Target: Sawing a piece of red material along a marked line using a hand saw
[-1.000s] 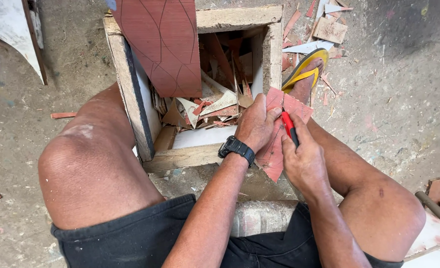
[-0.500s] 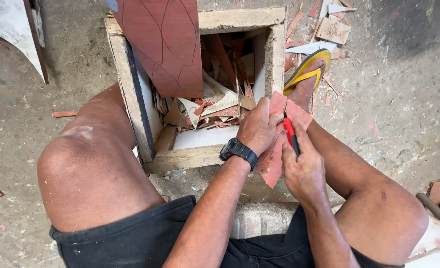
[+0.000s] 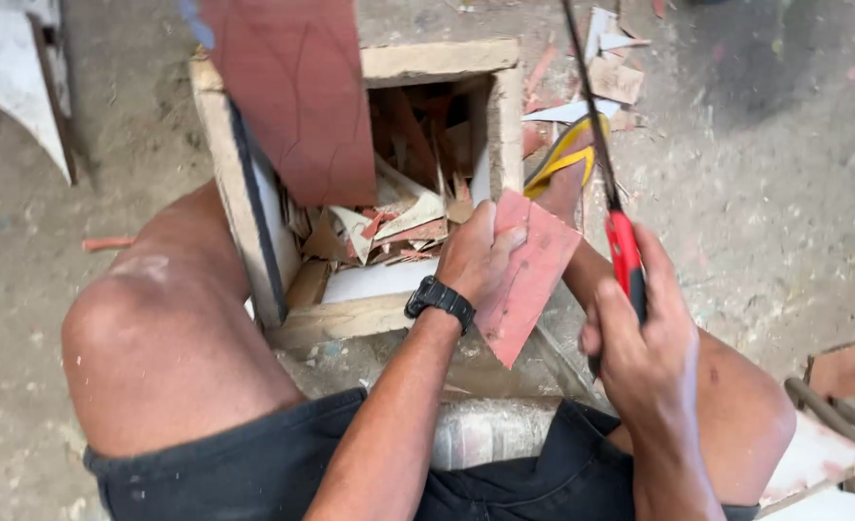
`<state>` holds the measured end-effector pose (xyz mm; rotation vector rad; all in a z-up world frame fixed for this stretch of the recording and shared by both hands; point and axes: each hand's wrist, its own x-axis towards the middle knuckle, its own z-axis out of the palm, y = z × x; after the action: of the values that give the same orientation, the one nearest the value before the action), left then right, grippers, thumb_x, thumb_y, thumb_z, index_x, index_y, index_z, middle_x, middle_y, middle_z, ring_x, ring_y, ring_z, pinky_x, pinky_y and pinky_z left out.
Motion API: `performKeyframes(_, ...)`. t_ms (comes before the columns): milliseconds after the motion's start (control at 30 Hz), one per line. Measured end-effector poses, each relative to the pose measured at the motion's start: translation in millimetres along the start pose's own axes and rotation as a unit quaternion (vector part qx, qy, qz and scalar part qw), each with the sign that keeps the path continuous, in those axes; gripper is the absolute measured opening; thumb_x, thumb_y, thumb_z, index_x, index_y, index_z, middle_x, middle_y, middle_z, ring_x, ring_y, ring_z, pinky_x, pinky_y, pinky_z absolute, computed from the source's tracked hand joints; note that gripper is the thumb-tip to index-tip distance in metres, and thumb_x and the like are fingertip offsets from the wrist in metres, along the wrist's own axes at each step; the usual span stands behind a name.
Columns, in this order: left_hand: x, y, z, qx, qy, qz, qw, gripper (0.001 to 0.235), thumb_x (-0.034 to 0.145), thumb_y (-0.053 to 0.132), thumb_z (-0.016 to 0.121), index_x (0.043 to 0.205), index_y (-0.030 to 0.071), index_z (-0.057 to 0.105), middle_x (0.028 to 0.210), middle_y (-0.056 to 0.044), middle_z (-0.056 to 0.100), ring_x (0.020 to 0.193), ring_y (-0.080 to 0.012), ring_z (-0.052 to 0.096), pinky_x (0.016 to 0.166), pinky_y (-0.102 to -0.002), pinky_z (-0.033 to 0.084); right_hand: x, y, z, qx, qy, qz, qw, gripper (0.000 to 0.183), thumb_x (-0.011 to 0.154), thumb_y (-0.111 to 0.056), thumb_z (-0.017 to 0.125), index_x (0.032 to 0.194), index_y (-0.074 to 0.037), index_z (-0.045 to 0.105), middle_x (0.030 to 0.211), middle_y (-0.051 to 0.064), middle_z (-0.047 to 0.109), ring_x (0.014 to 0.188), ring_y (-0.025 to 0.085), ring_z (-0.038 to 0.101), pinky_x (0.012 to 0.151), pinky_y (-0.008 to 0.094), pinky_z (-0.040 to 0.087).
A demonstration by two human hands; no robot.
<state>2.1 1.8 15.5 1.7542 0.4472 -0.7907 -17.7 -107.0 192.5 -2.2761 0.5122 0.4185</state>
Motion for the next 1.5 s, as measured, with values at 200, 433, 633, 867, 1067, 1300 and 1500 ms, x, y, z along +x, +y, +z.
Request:
performKeyframes(200,17.9,1.7,-4.8,-0.030,0.031,-0.010,0.999,0.032,0.089,0.039,0.061,0.098,0.011,0.048,0.096,-0.019,0.068,0.085,-0.0390,0.065,0.071,-0.048,0.046,-47.9,79.7,-16.2,-0.092,-0.036,0.049,0.994,0.066,0.098,-0.020,0.055,0.162,-0.010,0.042,0.067,0.008,0.062,0.055,0.016,0.056,0.066,0.030,0.050)
performKeyframes(433,10.4,-11.0,-2.8,-0.054,0.023,-0.012,0.998,0.033,0.085,0.041,0.061,0.099,0.014,0.049,0.100,-0.010,0.071,0.090,-0.0312,0.065,0.077,-0.043,0.046,-98.2,58.9,-38.6,-0.115,-0.017,0.152,0.981,0.068,0.090,-0.025,0.057,0.158,-0.030,0.051,0.050,0.006,0.058,0.052,0.017,0.056,0.070,0.026,0.046)
performKeyframes(633,10.8,-12.6,6.3,-0.028,0.031,-0.016,0.999,0.034,0.080,0.038,0.067,0.101,0.012,0.057,0.099,-0.012,0.074,0.093,-0.0336,0.069,0.079,-0.043,0.049,-134.6,107.8,-59.3,-0.169,0.032,0.016,0.985,0.054,0.090,-0.025,0.058,0.144,-0.023,0.065,0.115,-0.002,0.079,0.107,0.006,0.069,0.099,0.021,0.046)
performKeyframes(867,12.0,-20.4,13.6,-0.026,0.059,-0.010,0.998,0.028,0.083,0.037,0.066,0.094,0.013,0.057,0.090,-0.011,0.072,0.086,-0.0336,0.067,0.076,-0.045,0.048,-147.5,115.7,-56.8,-0.200,0.004,0.118,0.973,0.060,0.081,-0.031,0.065,0.140,-0.042,0.065,0.119,0.000,0.081,0.116,0.011,0.072,0.107,0.024,0.046)
performKeyframes(1067,11.0,-17.5,13.2,-0.029,0.056,0.002,0.998,0.027,0.085,0.034,0.066,0.098,0.012,0.058,0.092,-0.010,0.072,0.088,-0.0328,0.068,0.077,-0.044,0.050,-152.3,113.1,-52.6,-0.182,0.006,0.119,0.976,0.060,0.080,-0.029,0.065,0.139,-0.040,0.066,0.124,-0.003,0.080,0.118,0.009,0.072,0.107,0.021,0.046)
performKeyframes(1300,17.3,-30.2,19.2,-0.050,0.067,0.020,0.996,0.024,0.084,0.034,0.066,0.089,0.013,0.056,0.086,-0.007,0.068,0.079,-0.0265,0.063,0.074,-0.041,0.047,-152.6,108.1,-56.9,-0.129,0.007,0.227,0.965,0.059,0.086,-0.023,0.067,0.142,-0.040,0.069,0.060,0.010,0.084,0.047,0.020,0.075,0.066,0.022,0.058)
performKeyframes(1500,18.6,-29.5,18.3,-0.029,0.062,0.018,0.998,0.030,0.085,0.038,0.065,0.096,0.012,0.058,0.092,-0.011,0.072,0.087,-0.0327,0.067,0.077,-0.044,0.048,-149.3,109.3,-52.0,-0.087,0.037,0.219,0.971,0.056,0.085,-0.016,0.068,0.138,-0.032,0.072,0.103,0.003,0.084,0.071,0.017,0.074,0.072,0.025,0.058)
